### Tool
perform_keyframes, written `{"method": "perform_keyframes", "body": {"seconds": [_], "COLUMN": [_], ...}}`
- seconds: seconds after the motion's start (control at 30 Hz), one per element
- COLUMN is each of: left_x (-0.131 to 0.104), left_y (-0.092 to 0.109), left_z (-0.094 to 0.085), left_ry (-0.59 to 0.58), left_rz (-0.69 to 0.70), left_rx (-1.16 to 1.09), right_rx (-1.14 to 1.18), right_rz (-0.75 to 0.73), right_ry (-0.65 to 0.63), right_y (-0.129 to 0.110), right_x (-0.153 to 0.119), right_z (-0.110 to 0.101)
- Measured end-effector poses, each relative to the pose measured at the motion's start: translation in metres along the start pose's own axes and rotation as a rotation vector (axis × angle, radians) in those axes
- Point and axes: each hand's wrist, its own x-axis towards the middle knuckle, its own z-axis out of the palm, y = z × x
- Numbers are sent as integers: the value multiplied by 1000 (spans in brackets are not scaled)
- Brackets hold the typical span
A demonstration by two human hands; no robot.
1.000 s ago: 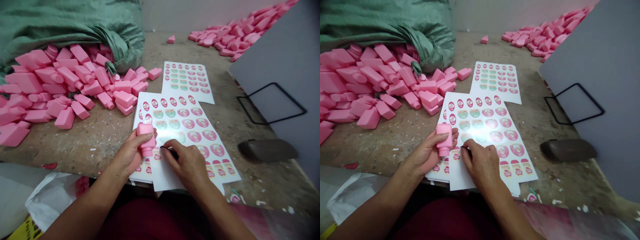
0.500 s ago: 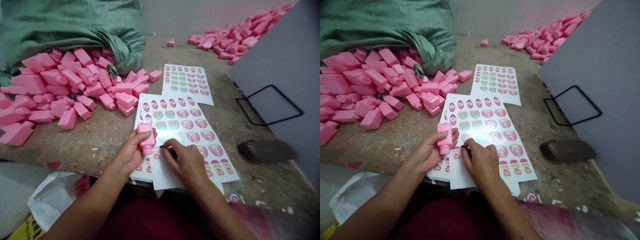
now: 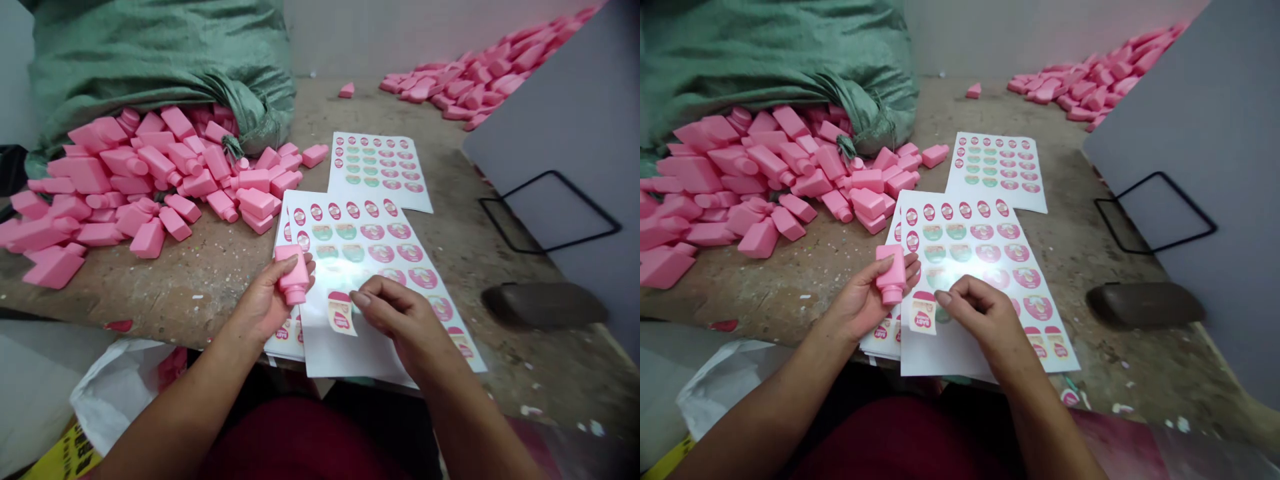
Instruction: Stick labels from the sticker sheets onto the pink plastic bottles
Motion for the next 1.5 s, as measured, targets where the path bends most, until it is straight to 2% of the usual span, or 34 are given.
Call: {"method": "perform_keyframes", "body": {"seconds": [0.17, 0.27, 0.4, 0.8, 1.1, 1.33, 1.5], "left_x": [-21, -35, -45, -48, -48, -53, -56], "left_y": [-10, -18, -26, -29, -29, -28, -27], "left_z": [-1, -3, -4, -4, -6, -5, -3], "left_ry": [-103, -165, -178, -185, -213, -240, -224], "left_rz": [35, 0, -64, -74, -67, -55, -77], "left_rx": [183, 151, 112, 156, 181, 276, 274], "right_rx": [74, 57, 68, 49, 51, -26, -188], "right_rz": [19, 29, 38, 91, 100, 39, -99], "right_ry": [34, 41, 4, -11, 25, 54, 203], "right_y": [-13, -14, -9, -11, -11, -3, 5], "right_x": [-13, -18, -20, -22, -23, -21, -20], "right_z": [3, 6, 8, 9, 10, 11, 1]}}
